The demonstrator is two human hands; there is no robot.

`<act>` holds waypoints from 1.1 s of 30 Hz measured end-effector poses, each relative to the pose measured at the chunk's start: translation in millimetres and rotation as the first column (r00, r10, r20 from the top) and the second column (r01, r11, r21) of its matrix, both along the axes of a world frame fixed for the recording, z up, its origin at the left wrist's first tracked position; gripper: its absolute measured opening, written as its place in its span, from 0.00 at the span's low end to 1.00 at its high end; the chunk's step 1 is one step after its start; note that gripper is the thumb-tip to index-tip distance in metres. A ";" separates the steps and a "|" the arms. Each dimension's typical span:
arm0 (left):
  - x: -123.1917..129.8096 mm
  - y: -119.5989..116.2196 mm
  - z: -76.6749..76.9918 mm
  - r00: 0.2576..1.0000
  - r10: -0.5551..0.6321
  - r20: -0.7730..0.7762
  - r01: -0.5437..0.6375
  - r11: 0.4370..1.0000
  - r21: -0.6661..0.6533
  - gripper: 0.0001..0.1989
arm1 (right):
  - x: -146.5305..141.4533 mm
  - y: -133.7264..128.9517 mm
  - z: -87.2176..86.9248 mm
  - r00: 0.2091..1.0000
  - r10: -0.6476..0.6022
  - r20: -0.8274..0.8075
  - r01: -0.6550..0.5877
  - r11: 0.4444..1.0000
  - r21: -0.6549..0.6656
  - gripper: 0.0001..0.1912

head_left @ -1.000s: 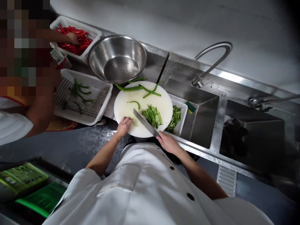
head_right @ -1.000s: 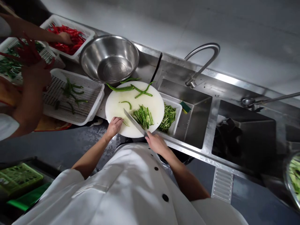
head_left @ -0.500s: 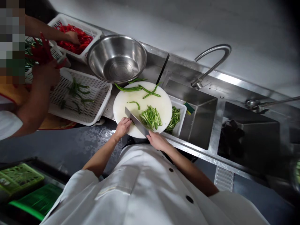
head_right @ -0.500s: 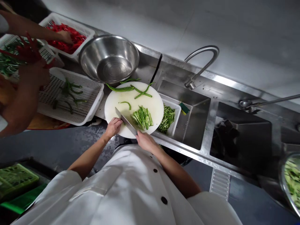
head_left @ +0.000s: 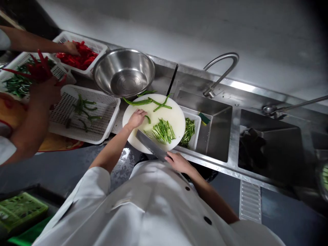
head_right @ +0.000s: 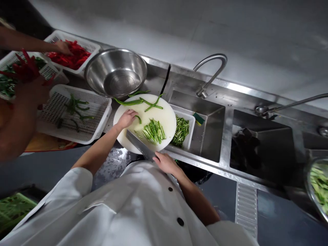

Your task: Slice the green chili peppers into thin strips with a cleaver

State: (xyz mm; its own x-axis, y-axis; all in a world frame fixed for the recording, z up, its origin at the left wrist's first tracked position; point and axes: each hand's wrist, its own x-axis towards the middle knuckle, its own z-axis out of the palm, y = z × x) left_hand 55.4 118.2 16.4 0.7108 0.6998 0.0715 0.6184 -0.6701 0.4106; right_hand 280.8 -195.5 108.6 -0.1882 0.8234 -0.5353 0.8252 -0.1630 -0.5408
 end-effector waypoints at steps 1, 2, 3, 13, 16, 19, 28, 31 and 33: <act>5.3 4.1 -1.2 1.000 -0.021 -0.018 0.021 1.000 -0.014 0.11 | -1.6 1.5 -2.2 0.999 -0.041 -0.007 0.041 0.999 -0.003 0.14; 7.1 5.0 -2.2 0.999 -0.020 -0.024 0.020 1.000 -0.017 0.10 | -1.9 2.4 -3.6 0.996 -0.088 -0.011 0.087 0.996 -0.005 0.14; 5.4 3.1 -3.3 1.000 0.002 -0.021 -0.003 1.000 -0.008 0.10 | -1.0 2.4 -3.9 0.991 -0.133 -0.012 0.133 0.991 -0.006 0.14; -55.5 -101.3 -22.4 0.862 0.498 0.098 -0.505 0.860 0.069 0.07 | -18.2 7.2 35.8 0.965 -0.048 0.259 0.061 0.997 -0.042 0.21; -51.1 -118.0 -19.4 0.837 0.547 -0.030 -0.546 0.837 0.040 0.05 | -39.2 40.1 43.0 0.964 0.004 0.264 0.000 1.000 -0.014 0.22; -47.9 -125.9 -15.7 0.813 0.575 -0.093 -0.577 0.816 0.002 0.06 | -53.4 68.6 42.2 0.971 0.051 0.234 -0.046 0.999 -0.026 0.21; -52.5 -64.8 -2.5 0.816 0.570 -0.101 -0.571 0.821 0.017 0.12 | -11.3 0.8 11.4 0.988 -0.026 0.154 0.016 0.998 0.066 0.22; -45.8 -31.7 1.7 0.967 0.249 -0.055 -0.246 0.967 0.058 0.18 | -3.9 -15.5 6.1 0.998 -0.022 0.052 0.021 1.000 0.023 0.19; -40.3 -18.6 2.8 0.996 -0.025 -0.081 0.027 0.999 0.020 0.20 | -5.4 -13.5 -1.7 0.997 -0.080 0.002 0.080 0.997 0.010 0.17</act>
